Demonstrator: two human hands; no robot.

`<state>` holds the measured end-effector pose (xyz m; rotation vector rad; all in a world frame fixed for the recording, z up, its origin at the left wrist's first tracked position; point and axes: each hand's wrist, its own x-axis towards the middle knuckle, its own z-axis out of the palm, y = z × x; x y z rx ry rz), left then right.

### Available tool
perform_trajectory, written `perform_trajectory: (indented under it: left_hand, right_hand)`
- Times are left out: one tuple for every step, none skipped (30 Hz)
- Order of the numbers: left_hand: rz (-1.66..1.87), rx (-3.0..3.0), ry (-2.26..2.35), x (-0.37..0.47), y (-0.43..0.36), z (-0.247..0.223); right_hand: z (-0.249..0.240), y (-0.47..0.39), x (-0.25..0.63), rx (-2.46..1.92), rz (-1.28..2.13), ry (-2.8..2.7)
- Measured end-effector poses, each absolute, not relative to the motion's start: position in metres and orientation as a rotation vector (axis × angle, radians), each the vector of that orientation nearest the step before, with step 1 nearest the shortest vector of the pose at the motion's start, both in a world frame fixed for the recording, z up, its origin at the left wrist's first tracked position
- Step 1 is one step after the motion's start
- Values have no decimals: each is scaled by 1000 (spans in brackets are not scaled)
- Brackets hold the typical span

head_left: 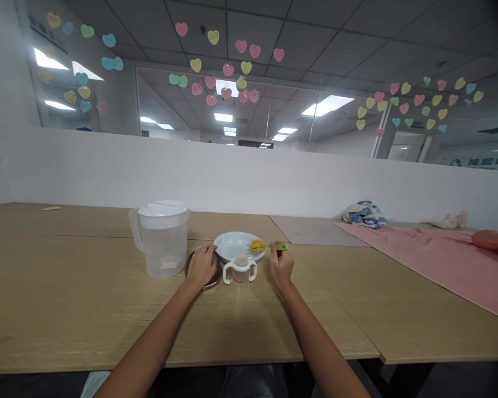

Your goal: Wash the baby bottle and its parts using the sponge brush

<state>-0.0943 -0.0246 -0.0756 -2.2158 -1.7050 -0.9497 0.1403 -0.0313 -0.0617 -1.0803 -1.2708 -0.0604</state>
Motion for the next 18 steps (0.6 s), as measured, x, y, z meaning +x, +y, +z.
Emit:
perform_trajectory:
  left_hand:
    - [-949, -2215, -1704, -94, -25, -76]
    - [-948, -2215, -1702, -94, -25, -75]
    - [-949, -2213, -1700, -94, -25, -75]
    - [-949, -2212, -1698, -94, -25, -75]
    - [-951, -2211, -1694, -94, -25, -75]
    - [-953, -2209, -1689, -94, -25, -75]
    - [-957, -2207, -1682, -93, -25, -75]
    - [-961, -2205, -1674, -93, -26, -75]
    - [-966, -2205, -1664, -93, -26, -75]
    - [-970, -2206, -1653, -92, -26, -75]
    - [-973, -2209, -1642, -92, -26, -75]
    - [-975, -2215, -1630, -92, -26, -75]
    - [-974, -2223, -1617, -91, -26, -75]
    - [-972, -2231, -1604, -91, -26, -76]
    - [-969, -2239, -1594, -91, -26, -76]
    - [-967, -2246, -1585, -91, -25, -76]
    - [-967, -2252, -1575, -91, -25, -76]
    - [-969, -2260, -1563, -91, -25, -77]
  right_hand:
    - [-62, -31, 140, -1081, -53, -1314]
    - [-62, -31, 140, -1082, -33, -1352]
    - [-62, -31, 140, -1082, -3, -1381]
    - [-61, -30, 140, -1081, 34, -1400]
    - [-61, -30, 141, -1078, 75, -1408]
    - [-60, -29, 142, -1068, 115, -1407]
    - [-60, -28, 142, -1054, 150, -1402]
    - [-59, -27, 142, -1037, 184, -1391]
    - [-59, -26, 142, -1019, 223, -1375]
    - [-59, -25, 141, -998, 281, -1354]
    - [-58, -24, 140, -975, 359, -1328]
    - [-58, -23, 138, -952, 456, -1301]
    - [-58, -22, 136, -927, 559, -1275]
    - [-59, -21, 134, -899, 658, -1255]
    - [-59, -21, 132, -871, 741, -1240]
    - [-59, -20, 130, -847, 808, -1226]
    - [-59, -20, 129, -829, 861, -1211]
    - [-60, -19, 127, -818, 903, -1194]
